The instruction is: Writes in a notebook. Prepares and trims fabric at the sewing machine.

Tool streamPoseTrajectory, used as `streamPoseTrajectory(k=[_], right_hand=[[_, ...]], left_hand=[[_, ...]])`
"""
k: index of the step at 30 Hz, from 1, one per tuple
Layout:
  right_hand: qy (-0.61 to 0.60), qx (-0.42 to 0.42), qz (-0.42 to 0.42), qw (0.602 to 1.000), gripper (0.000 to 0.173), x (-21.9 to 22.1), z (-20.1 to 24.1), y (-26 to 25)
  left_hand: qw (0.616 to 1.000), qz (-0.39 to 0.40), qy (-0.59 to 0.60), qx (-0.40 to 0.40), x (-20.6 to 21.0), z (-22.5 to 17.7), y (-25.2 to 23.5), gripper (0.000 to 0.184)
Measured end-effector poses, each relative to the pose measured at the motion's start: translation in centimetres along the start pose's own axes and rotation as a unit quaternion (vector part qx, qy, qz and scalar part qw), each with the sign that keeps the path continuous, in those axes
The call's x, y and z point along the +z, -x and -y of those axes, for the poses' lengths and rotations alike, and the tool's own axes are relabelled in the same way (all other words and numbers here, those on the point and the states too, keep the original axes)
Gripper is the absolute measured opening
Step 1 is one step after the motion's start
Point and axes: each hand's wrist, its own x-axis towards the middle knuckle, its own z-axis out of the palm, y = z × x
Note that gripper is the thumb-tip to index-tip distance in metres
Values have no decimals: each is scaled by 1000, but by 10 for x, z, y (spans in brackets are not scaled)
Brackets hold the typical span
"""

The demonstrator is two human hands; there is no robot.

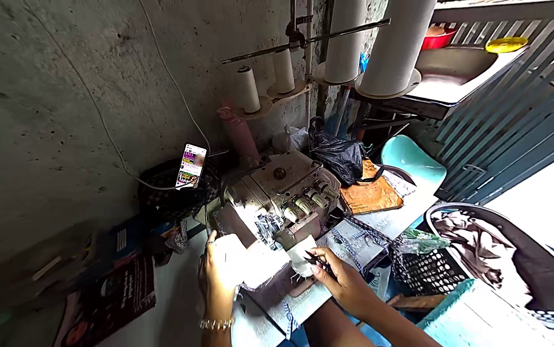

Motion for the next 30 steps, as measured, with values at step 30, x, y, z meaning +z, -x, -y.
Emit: streamPoseTrajectory(k=[30], right_hand=[[-249, 80, 128, 957, 15, 16, 49, -27]], left_hand=[[951, 281, 55, 116, -81, -12, -57, 21]])
